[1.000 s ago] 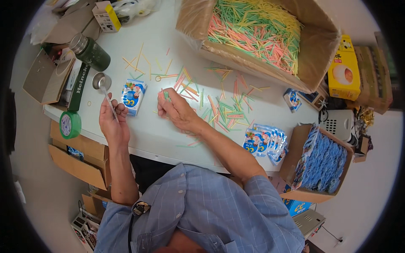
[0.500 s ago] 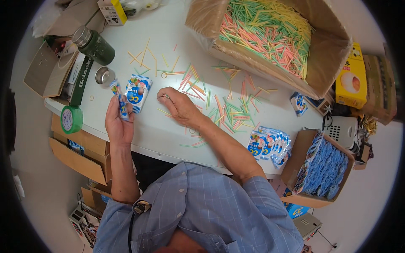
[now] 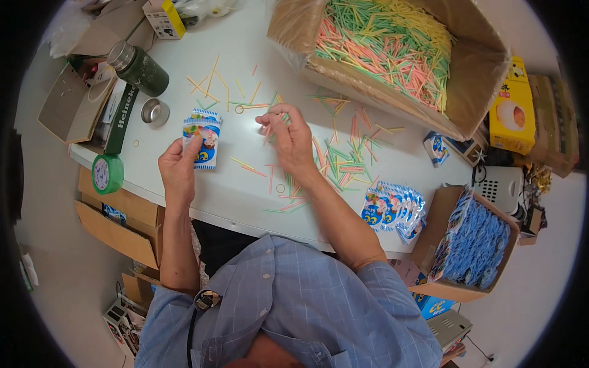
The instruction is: Bundling groups of colored straws into plastic packaging.
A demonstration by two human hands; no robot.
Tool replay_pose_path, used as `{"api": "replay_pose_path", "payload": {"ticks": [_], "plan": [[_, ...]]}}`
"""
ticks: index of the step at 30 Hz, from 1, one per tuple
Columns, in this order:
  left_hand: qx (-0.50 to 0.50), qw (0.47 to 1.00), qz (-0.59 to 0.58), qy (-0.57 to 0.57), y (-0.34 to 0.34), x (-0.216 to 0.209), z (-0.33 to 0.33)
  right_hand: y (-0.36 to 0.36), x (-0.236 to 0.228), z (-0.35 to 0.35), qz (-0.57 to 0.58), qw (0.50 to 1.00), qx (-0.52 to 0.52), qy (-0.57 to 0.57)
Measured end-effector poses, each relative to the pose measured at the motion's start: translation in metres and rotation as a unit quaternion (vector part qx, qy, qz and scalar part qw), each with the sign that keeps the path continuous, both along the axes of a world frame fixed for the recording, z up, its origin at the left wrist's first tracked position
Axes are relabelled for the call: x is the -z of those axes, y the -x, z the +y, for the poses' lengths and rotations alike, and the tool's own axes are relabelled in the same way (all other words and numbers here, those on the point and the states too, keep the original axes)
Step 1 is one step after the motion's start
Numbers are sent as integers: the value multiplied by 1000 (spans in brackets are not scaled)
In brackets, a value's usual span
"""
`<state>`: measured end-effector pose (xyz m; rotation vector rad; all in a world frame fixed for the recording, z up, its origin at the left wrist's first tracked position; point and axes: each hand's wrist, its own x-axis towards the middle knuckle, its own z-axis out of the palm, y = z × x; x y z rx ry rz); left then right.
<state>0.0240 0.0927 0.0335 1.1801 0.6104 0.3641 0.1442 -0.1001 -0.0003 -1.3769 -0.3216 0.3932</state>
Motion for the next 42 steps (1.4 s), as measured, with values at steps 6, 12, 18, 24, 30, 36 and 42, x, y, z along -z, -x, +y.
{"api": "replay_pose_path", "payload": {"ticks": [6,12,18,24,30,36,42], "plan": [[-13,999,-4,-46,0,6,-9,15,-7,-2,-148,982,82,89],[-77,996,-38,-9,6,11,-3,34,14,-4,-250,942,-93,202],[-51,998,-35,1,10,14,-3,28,-1,-12,-210,943,-114,230],[-16,999,-29,-3,3,7,-16,6,-10,-8,167,979,35,-112],[63,995,-28,-77,10,7,-27,1,-31,-9,174,952,18,-252],[160,984,-5,-81,14,2,-43,4,-55,3,121,946,9,-300],[235,972,-25,-20,18,10,-48,11,-62,10,80,942,-26,-324]]}}
